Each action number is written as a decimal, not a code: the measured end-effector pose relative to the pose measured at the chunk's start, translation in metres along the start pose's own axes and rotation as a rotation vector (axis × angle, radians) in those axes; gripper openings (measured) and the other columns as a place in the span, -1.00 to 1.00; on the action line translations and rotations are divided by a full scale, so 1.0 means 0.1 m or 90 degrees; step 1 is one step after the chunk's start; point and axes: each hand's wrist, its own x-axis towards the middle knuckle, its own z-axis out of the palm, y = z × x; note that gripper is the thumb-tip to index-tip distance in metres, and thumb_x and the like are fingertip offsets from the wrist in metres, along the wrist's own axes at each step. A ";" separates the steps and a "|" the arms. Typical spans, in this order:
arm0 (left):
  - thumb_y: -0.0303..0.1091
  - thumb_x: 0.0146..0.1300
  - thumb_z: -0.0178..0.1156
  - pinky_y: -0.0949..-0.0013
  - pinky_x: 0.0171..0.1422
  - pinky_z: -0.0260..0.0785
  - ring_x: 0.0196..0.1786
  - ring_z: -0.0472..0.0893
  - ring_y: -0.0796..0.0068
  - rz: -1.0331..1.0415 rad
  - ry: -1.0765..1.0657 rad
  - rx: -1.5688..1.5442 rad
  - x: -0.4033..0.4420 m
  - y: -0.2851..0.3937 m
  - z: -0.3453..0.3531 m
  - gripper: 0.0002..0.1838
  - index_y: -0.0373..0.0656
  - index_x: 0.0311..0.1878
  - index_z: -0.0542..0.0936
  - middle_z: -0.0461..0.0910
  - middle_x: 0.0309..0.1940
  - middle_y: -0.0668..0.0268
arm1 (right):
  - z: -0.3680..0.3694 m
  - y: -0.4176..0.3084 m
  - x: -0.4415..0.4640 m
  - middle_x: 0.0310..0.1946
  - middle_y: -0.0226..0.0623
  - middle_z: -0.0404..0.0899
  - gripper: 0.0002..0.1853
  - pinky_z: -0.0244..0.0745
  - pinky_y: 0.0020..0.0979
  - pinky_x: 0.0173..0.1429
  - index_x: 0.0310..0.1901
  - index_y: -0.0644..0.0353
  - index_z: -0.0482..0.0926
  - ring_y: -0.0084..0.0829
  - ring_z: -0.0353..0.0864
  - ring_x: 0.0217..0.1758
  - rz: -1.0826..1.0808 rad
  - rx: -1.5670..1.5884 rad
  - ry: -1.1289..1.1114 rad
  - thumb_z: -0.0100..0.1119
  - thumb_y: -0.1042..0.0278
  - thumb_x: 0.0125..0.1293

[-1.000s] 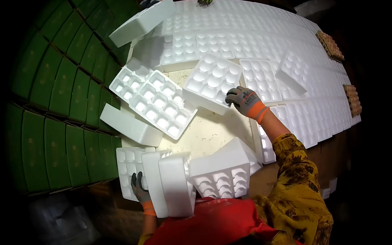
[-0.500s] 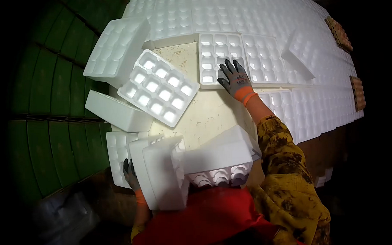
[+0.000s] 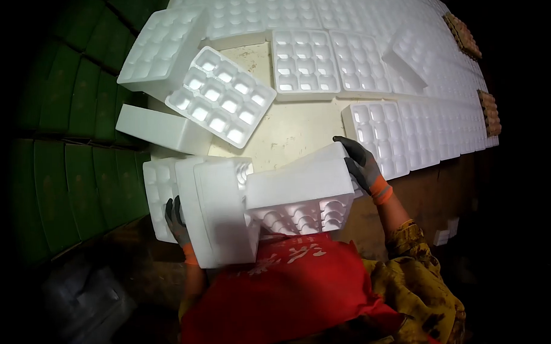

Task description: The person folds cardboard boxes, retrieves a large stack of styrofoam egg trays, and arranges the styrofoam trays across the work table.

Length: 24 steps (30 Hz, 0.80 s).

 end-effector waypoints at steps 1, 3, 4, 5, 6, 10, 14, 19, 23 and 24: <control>-0.54 0.16 0.36 0.20 0.48 0.30 0.39 0.39 0.18 0.006 -0.002 -0.007 0.04 -0.02 -0.01 -0.47 -0.24 0.25 0.55 0.43 0.29 0.15 | 0.07 -0.11 0.08 0.26 -0.26 0.50 -0.43 0.34 -0.40 0.42 0.37 0.28 0.40 -0.48 0.45 0.29 -0.049 0.002 0.028 0.31 0.39 0.37; -0.54 0.15 0.37 0.20 0.48 0.29 0.39 0.39 0.18 0.018 -0.010 -0.021 0.12 -0.10 -0.04 -0.46 -0.24 0.25 0.55 0.45 0.28 0.15 | 0.22 -0.35 0.28 0.02 -0.27 0.65 -0.53 0.49 -0.42 0.18 0.26 0.26 0.52 -0.50 0.58 0.07 -0.097 -0.045 0.090 0.34 0.38 0.34; -0.55 0.14 0.38 0.20 0.49 0.28 0.39 0.38 0.18 0.026 -0.014 -0.030 0.17 -0.12 -0.07 -0.46 -0.24 0.25 0.55 0.45 0.28 0.15 | 0.26 -0.47 0.41 -0.08 -0.27 0.70 -0.57 0.53 -0.42 0.09 0.20 0.25 0.57 -0.50 0.61 -0.01 -0.059 -0.044 0.128 0.37 0.36 0.32; -0.55 0.14 0.38 0.19 0.49 0.27 0.39 0.38 0.18 0.034 -0.009 -0.040 0.22 -0.13 -0.10 -0.45 -0.25 0.25 0.55 0.46 0.27 0.16 | 0.26 -0.52 0.57 -0.17 -0.29 0.71 -0.61 0.53 -0.43 0.01 0.13 0.24 0.61 -0.51 0.63 -0.10 -0.011 -0.074 0.159 0.39 0.32 0.30; -0.55 0.13 0.39 0.19 0.49 0.27 0.39 0.38 0.17 0.034 0.007 -0.053 0.22 -0.07 -0.16 -0.45 -0.25 0.24 0.55 0.47 0.26 0.16 | 0.24 -0.51 0.73 -0.26 -0.31 0.72 -0.65 0.54 -0.43 -0.07 0.06 0.23 0.65 -0.51 0.64 -0.19 0.037 -0.103 0.190 0.42 0.29 0.29; -0.52 0.15 0.43 0.22 0.47 0.28 0.37 0.41 0.19 0.014 0.026 -0.097 0.12 0.28 -0.34 -0.48 -0.25 0.22 0.58 0.50 0.24 0.15 | 0.01 0.04 1.34 -0.25 -0.31 0.72 -0.72 0.55 -0.44 -0.10 -0.03 0.22 0.69 -0.50 0.63 -0.25 0.066 0.059 0.223 0.35 0.27 0.30; -0.52 0.13 0.43 0.18 0.46 0.29 0.39 0.40 0.14 0.053 0.044 -0.078 -0.06 0.28 -0.37 -0.49 -0.19 0.20 0.60 0.50 0.25 0.12 | -0.15 0.52 1.67 -0.27 -0.36 0.70 -0.74 0.47 -0.54 -0.15 -0.02 0.24 0.70 -0.61 0.59 -0.28 -0.161 -0.084 0.466 0.19 0.28 0.42; -0.51 0.13 0.43 0.14 0.45 0.29 0.39 0.39 0.07 0.055 0.073 -0.023 -0.15 0.26 -0.43 -0.49 -0.22 0.20 0.60 0.49 0.25 0.09 | -0.16 -0.15 0.50 -0.37 -0.26 0.69 -0.66 0.48 -0.47 -0.32 -0.02 0.24 0.71 -0.49 0.61 -0.43 0.040 -0.047 0.344 0.18 0.11 0.46; -0.50 0.13 0.43 0.13 0.44 0.29 0.39 0.39 0.07 0.045 0.066 -0.011 -0.14 0.32 -0.40 -0.49 -0.22 0.20 0.60 0.48 0.26 0.08 | -0.54 0.27 0.41 -0.17 -0.28 0.72 -0.40 0.59 -0.34 -0.13 0.12 0.09 0.66 -0.36 0.67 -0.26 0.285 0.105 0.221 0.20 -0.28 0.34; -0.50 0.13 0.43 0.13 0.44 0.29 0.38 0.39 0.08 0.051 0.064 -0.022 -0.12 0.30 -0.37 -0.49 -0.22 0.20 0.60 0.48 0.26 0.08 | -0.62 0.39 0.56 0.07 -0.31 0.67 -0.43 0.57 -0.32 0.01 0.20 0.02 0.62 -0.34 0.64 0.03 0.342 0.127 0.171 0.11 -0.26 0.41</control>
